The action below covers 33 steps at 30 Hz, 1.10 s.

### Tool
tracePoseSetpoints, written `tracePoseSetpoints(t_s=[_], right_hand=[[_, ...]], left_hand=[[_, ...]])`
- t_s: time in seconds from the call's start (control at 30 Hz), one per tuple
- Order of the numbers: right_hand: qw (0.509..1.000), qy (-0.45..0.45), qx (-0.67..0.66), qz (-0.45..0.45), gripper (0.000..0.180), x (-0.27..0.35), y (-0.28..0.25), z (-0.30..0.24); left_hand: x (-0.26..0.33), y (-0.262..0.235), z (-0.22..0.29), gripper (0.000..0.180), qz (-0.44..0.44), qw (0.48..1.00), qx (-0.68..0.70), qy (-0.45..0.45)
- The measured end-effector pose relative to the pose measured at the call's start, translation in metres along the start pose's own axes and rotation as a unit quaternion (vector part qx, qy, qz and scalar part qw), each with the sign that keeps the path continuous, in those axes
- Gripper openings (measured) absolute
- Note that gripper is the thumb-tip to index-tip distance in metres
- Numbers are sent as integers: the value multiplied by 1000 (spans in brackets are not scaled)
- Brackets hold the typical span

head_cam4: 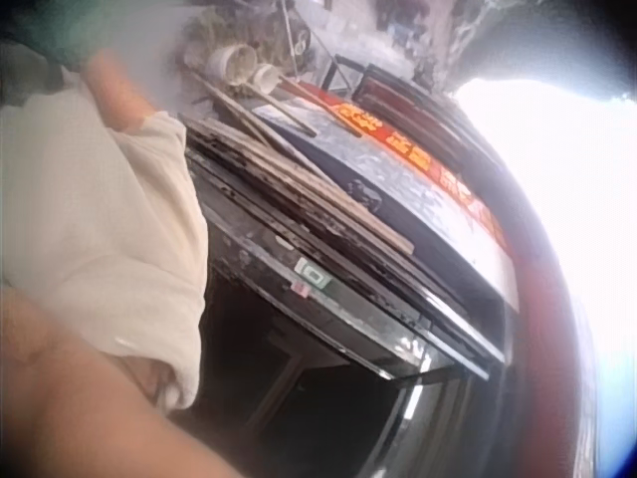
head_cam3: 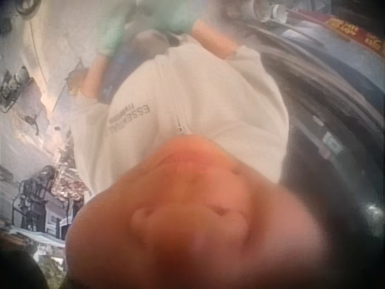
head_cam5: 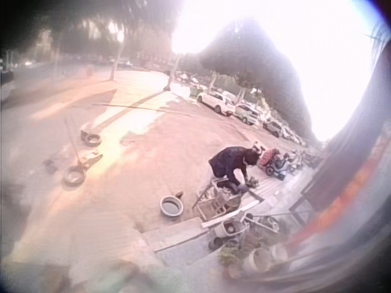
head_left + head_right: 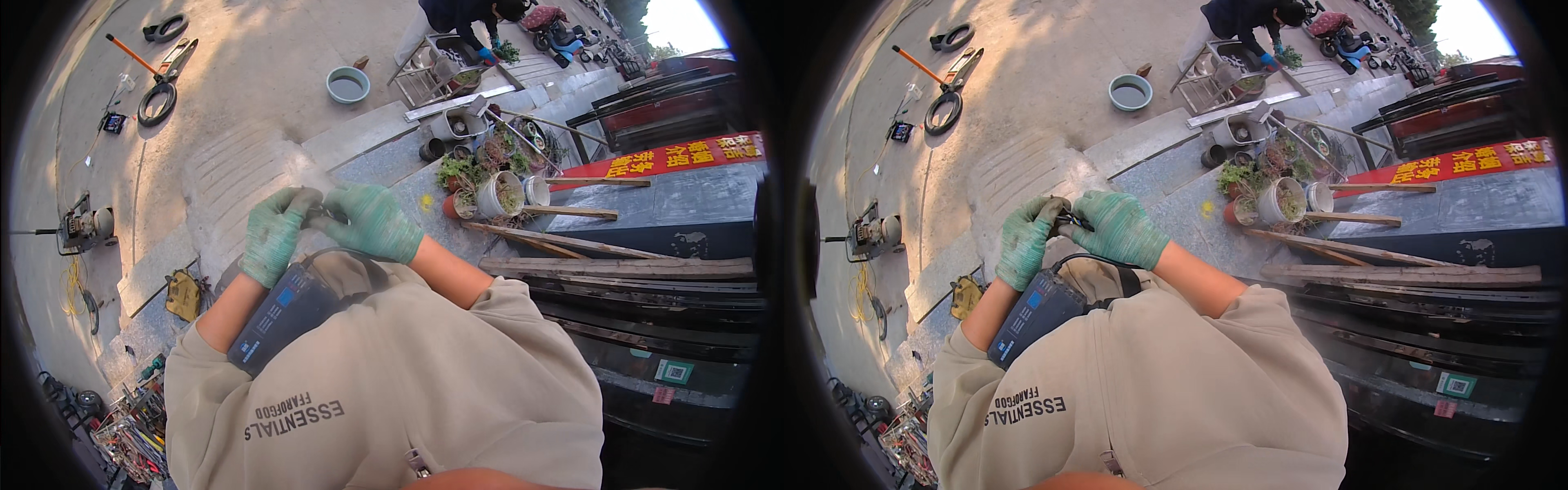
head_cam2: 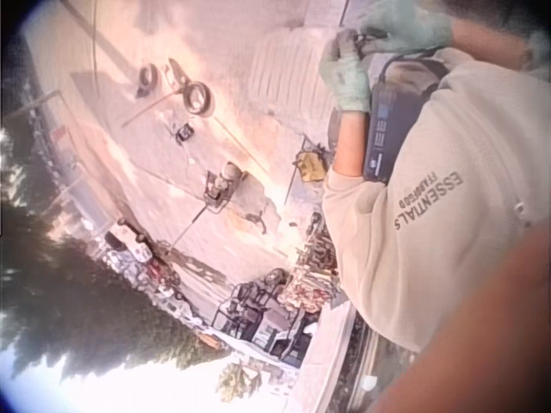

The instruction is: The person picks up a black electronic device with a cable from a shelf, walks toward the shop entrance, and manipulates the cable connector with gloved hands. They repeatedly twist, pull, and adjust the connector end while standing near the doorway.

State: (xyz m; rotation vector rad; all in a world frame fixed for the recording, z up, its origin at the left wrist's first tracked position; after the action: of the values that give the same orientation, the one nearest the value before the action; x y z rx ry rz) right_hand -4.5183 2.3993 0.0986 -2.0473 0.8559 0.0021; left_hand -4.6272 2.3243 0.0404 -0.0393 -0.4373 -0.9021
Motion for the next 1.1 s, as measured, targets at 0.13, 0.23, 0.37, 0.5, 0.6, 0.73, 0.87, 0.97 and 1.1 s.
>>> tracePoseSetpoints(t_s=[0.13, 0.23, 0.37, 0.5, 0.6, 0.73, 0.87, 0.97, 1.1], right_hand=[[998, -30, 50, 8, 27, 6, 11, 0], [998, -38, 49, 2, 26, 15, 14, 5], [993, -98, 68, 11, 22, 20, 10, 0], [995, -79, 54, 26, 21, 20, 7, -1], [997, -63, 38, 34, 25, 19, 5, -1], [998, -48, 1, 52, 25, 19, -1, -3], [991, 55, -109, 55, 28, 20, -7, 4], [960, 150, -234, 33, 35, 19, 0, 10], [935, 179, -304, 34, 38, 18, 2, 11]], left_hand=[[2, 5, 6, 24, -16, 997, -49, 51], [6, 8, 8, 22, -29, 997, -43, 63], [7, 12, 8, 20, -34, 995, -60, 78], [5, 12, 6, 19, -33, 994, -67, 77], [3, 9, 2, 18, -14, 993, -91, 77], [3, 6, -1, 17, 5, 990, -109, 90], [4, 9, -3, 15, -4, 992, -97, 86], [3, 9, 4, 10, -10, 986, -109, 122], [3, 11, 9, 8, -15, 970, -170, 171]])
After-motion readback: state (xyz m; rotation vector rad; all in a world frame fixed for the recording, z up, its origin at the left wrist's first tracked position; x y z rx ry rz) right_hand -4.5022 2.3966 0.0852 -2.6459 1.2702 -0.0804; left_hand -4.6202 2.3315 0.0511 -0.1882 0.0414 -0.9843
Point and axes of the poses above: each hand's wrist, its own x-axis away from the middle knuckle, its own y-axis out of the palm, z = x × y, the point moved 8 cm from there along -x, towards the middle knuckle, and after that the axes turned 13 degrees about z, right-handed, at the moved point
